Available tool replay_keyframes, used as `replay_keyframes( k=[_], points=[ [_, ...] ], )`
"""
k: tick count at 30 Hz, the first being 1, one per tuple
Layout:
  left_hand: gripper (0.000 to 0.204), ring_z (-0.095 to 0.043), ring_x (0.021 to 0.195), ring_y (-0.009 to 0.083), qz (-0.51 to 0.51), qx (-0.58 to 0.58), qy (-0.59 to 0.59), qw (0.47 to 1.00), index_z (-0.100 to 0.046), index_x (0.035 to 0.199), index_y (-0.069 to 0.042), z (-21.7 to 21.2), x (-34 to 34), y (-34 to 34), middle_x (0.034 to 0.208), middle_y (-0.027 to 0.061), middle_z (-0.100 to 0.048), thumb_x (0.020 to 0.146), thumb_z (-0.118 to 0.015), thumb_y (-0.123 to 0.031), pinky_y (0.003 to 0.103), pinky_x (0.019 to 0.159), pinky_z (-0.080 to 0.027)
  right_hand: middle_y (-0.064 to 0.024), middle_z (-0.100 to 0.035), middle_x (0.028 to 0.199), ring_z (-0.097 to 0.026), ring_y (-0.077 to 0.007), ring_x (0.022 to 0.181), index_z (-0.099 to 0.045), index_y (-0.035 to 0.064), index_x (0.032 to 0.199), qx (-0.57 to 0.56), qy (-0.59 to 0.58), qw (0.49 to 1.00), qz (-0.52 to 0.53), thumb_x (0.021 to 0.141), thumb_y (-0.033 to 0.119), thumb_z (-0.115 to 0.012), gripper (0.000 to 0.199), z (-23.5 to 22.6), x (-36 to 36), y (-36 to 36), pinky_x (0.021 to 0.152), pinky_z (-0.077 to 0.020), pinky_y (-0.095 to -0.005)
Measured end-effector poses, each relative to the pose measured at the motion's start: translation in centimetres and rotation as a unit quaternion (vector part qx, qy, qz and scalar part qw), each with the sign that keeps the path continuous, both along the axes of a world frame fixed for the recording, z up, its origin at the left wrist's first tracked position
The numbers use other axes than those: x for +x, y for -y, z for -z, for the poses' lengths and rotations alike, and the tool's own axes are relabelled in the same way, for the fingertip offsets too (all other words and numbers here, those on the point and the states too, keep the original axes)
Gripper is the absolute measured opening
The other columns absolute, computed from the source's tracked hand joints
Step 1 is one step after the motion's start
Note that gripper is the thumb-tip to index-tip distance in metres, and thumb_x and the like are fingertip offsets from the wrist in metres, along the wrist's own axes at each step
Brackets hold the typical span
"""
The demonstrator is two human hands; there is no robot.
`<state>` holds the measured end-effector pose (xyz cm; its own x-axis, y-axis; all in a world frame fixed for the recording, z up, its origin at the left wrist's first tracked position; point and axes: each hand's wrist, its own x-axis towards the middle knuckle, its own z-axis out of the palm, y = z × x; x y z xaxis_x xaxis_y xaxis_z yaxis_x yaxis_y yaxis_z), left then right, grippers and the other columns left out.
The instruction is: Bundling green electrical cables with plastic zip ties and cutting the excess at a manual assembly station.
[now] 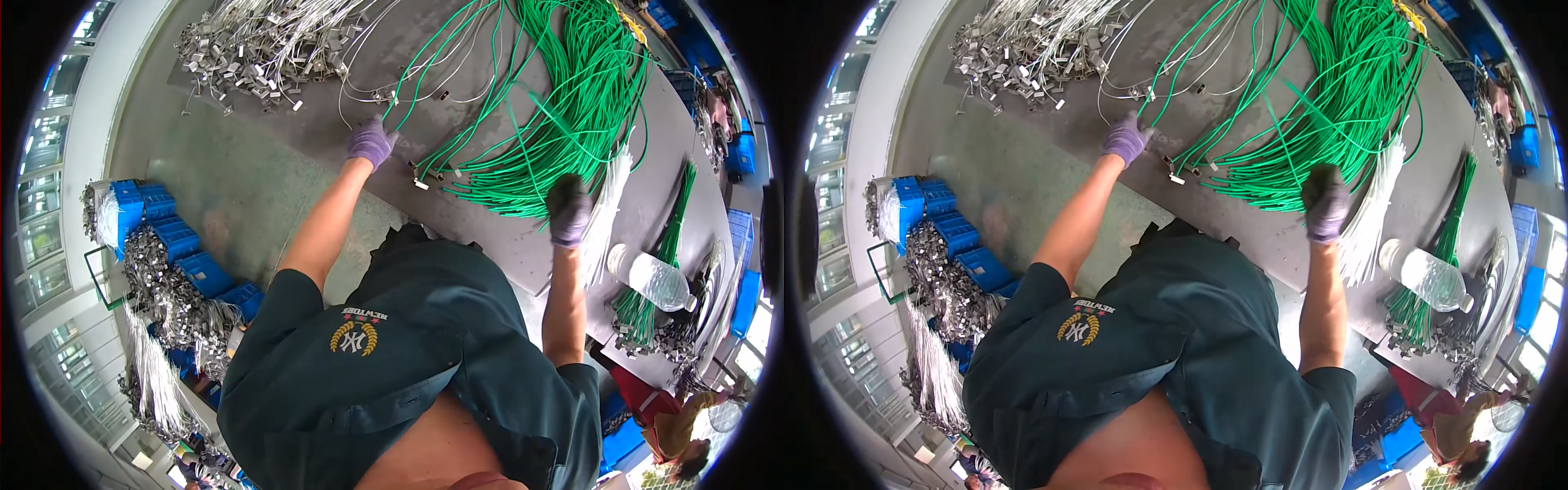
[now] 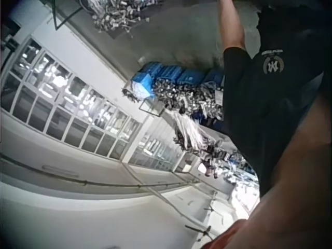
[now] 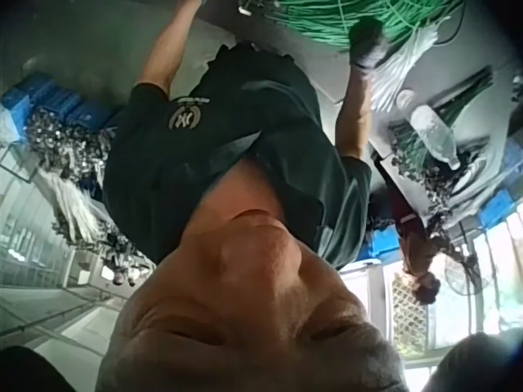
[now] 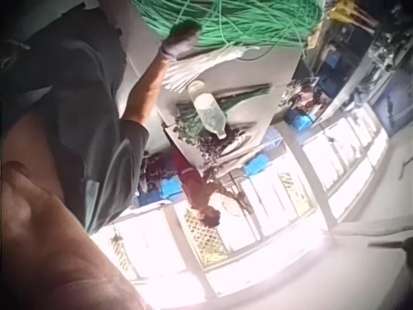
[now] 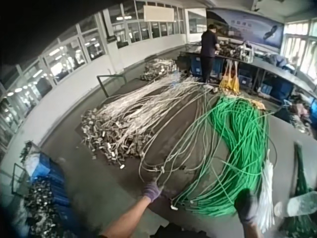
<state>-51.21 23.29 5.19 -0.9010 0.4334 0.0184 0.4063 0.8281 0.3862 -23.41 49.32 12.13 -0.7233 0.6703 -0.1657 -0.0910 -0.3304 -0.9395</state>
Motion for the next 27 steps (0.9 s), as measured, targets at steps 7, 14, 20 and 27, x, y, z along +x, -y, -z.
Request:
replay_keyframes(
  k=[7, 14, 20, 27],
  points=[
    [0.021, -0.056, 0.073, 0.0348, 0.105, 0.038, -0.148, 0.983, -0.055, 0.089, -0.012, -1.7, 2.7, -5.0, 0.075, 0.0148, -0.058, 0.075, -0.059, -0.027, 0.047, 0.065, -0.044, 0.0039, -0.031, 0.060, -0.027, -0.0075, 0.051, -0.055, 0.0050, 0.096, -0.080, -0.206, 0.975, 0.017, 0.089, 0.028, -0.048, 0.025, -7.1, -0.5, -4.6, 0.045, -0.0227, -0.0217],
    [0.052, -0.050, 0.103, 0.0364, 0.223, -0.091, -0.031, 0.970, -0.052, 0.114, -0.010, 0.4, 6.6, -5.9, 0.111, 0.0177, -0.054, 0.078, -0.056, -0.046, 0.047, 0.083, -0.042, -0.0097, -0.057, 0.097, -0.050, -0.0218, 0.097, -0.057, 0.0016, 0.107, 0.076, -0.169, 0.983, 0.017, 0.088, 0.019, -0.053, 0.027, -7.8, 0.2, -4.3, 0.093, -0.0350, -0.0377],
    [0.055, -0.050, 0.101, 0.0365, 0.089, 0.127, -0.128, 0.980, -0.047, 0.115, -0.005, 0.2, 2.4, -1.4, 0.107, 0.0220, -0.052, 0.075, -0.060, -0.040, 0.048, 0.085, -0.039, -0.0059, -0.059, 0.085, -0.047, -0.0103, 0.059, -0.060, -0.0015, 0.103, 0.165, -0.014, 0.985, 0.057, 0.088, 0.023, -0.055, 0.029, -5.9, 1.9, -2.8, 0.053, -0.0350, -0.0231],
    [0.057, -0.046, 0.107, 0.0360, 0.025, 0.095, -0.187, 0.977, -0.048, 0.115, -0.007, 0.1, -6.7, 3.6, 0.116, 0.0189, -0.048, 0.064, -0.068, -0.023, 0.042, 0.093, -0.039, -0.0080, -0.064, 0.070, -0.061, -0.0128, 0.059, -0.058, -0.0001, 0.087, 0.132, 0.261, 0.948, -0.128, 0.089, 0.021, -0.052, 0.022, 2.4, 1.3, 4.6, 0.051, -0.0451, -0.0228]
  ],
)
